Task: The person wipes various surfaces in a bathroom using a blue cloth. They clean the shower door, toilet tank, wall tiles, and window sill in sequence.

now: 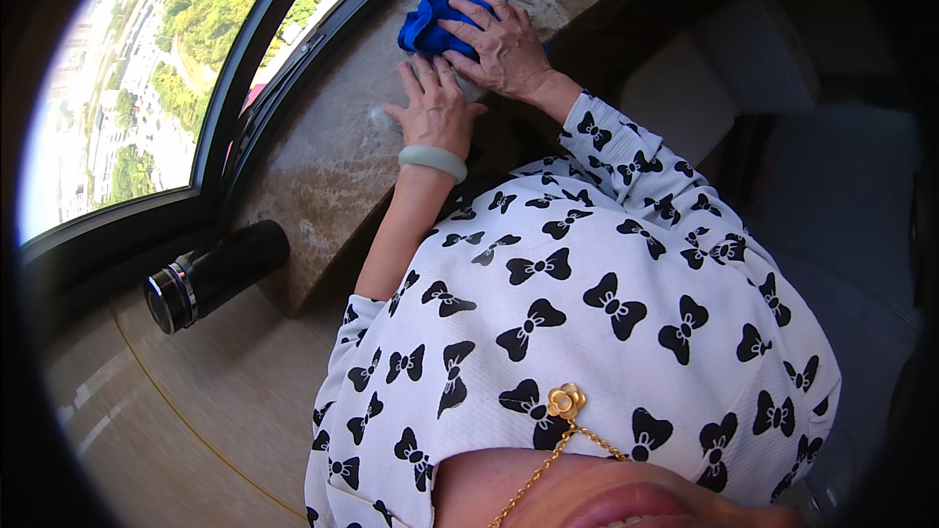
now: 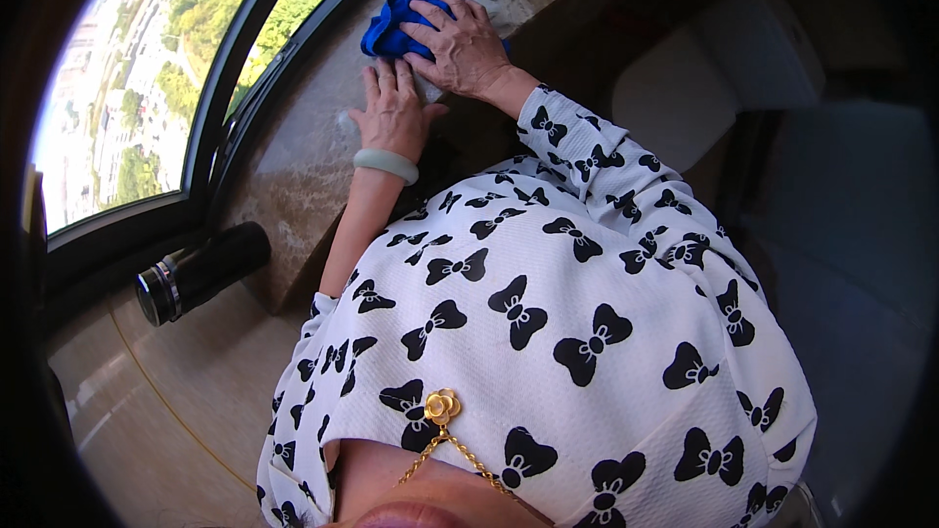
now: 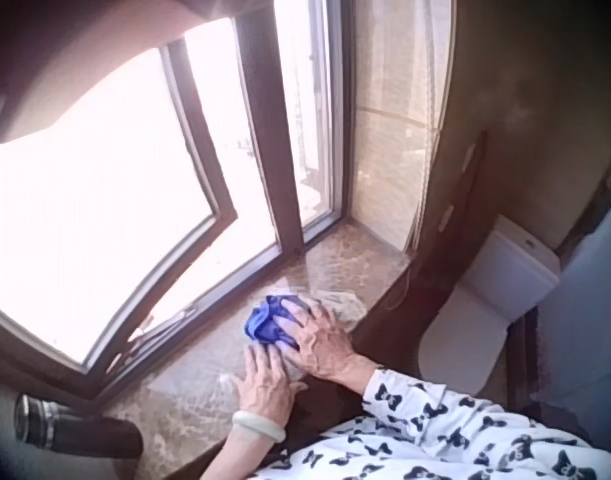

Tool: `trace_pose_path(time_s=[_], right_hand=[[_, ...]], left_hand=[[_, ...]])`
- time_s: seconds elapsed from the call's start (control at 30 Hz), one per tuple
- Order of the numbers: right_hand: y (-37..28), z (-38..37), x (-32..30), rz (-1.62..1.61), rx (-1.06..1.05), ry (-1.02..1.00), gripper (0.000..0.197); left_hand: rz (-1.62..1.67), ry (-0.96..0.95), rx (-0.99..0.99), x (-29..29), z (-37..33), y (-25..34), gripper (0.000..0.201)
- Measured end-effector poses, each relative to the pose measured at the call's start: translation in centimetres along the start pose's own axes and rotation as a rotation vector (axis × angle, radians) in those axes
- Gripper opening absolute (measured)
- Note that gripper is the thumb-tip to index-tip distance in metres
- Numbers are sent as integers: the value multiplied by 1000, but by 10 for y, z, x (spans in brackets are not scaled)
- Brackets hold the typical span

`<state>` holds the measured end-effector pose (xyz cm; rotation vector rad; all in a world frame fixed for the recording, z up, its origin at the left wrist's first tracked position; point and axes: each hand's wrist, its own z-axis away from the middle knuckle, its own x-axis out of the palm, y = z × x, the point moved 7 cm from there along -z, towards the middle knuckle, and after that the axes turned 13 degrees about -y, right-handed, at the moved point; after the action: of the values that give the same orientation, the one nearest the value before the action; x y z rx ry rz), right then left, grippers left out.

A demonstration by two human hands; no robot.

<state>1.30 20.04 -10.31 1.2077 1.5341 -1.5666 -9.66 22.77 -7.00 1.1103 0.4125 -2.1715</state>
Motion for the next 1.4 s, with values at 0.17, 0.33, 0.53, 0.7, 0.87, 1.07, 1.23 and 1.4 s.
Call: trace_pose_path(time_s=[0.17, 0.33, 0.53, 0.7, 0.87, 1.07, 1.23, 1.4], right_hand=[[25, -15, 4, 77, 156, -100, 44], [25, -13, -10, 197, 188, -135, 39], [-22, -21, -42, -71, -55, 115, 35], [-62, -51, -18, -81, -159, 22, 34], [-83, -49, -1, 121, -161, -108, 32], [-1, -2, -39, 342, 48, -128, 29], [-38, 2, -32, 160, 61, -6, 28], [-89, -12, -24, -12, -72, 78, 29]], left_hand=[[5, -35, 52, 8, 12, 7, 86], [116, 11, 233, 12, 29, 14, 85], [441, 264, 226, -2, 31, -36, 64], [222, 482, 6, -12, 37, -60, 78], [205, 240, -152, 5, 45, -95, 92], [169, 289, -30, 9, 39, -74, 96], [204, 226, -15, 18, 40, -70, 103], [257, 292, -97, 25, 53, -77, 116]])
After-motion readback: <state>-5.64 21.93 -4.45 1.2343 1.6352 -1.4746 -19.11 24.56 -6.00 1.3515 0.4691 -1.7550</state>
